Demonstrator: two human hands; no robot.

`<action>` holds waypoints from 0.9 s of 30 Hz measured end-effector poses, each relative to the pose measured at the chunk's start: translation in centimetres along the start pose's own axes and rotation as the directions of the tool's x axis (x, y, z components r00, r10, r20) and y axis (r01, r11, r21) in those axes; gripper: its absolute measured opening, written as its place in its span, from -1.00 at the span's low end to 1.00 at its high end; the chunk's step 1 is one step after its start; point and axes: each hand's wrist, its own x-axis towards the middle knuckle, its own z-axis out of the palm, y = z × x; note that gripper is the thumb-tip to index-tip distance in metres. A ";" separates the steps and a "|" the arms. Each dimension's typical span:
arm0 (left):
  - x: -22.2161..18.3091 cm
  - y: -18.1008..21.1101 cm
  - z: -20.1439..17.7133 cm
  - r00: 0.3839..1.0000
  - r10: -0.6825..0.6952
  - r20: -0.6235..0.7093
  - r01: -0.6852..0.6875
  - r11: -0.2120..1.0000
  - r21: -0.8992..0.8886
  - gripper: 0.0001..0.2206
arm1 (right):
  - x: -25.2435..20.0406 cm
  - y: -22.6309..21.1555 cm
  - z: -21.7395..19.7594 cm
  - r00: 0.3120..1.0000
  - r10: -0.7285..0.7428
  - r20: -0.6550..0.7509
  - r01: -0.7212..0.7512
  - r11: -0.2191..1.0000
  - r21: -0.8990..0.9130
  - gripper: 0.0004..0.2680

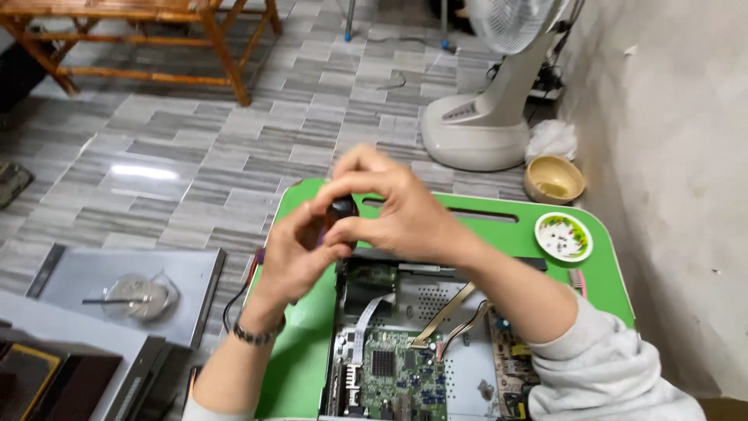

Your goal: Repairing an electronic device by cleaning the circuit board with a brush and using a screwdriver to disassemble parts

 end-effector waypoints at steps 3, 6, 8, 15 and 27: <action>-0.2 -1.5 0.1 0.994 0.081 -0.074 -0.075 0.993 0.090 -0.59 | -0.2 1.1 0.2 0.996 0.000 -0.085 0.004 0.999 0.047 -0.83; 0.0 -0.8 0.1 0.996 0.079 -0.040 -0.077 0.996 0.050 -0.52 | -0.1 2.9 -0.1 0.998 -0.024 -0.056 0.033 0.984 0.177 -0.76; 0.1 -0.2 -0.1 0.999 0.033 0.038 -0.032 0.999 -0.019 -0.51 | -0.1 3.5 -0.6 1.000 -0.005 -0.015 0.008 0.968 0.252 -0.73; -0.6 -2.7 -0.9 0.994 0.082 -0.068 -0.079 0.995 0.058 -0.53 | -0.7 2.0 -0.8 0.993 -0.118 -0.005 0.117 0.993 -0.034 -0.78; 0.4 1.4 1.9 0.927 0.372 -0.040 -0.229 0.650 0.724 -0.51 | -0.5 1.1 -1.0 0.991 -0.074 -0.109 0.062 0.992 -0.108 -0.80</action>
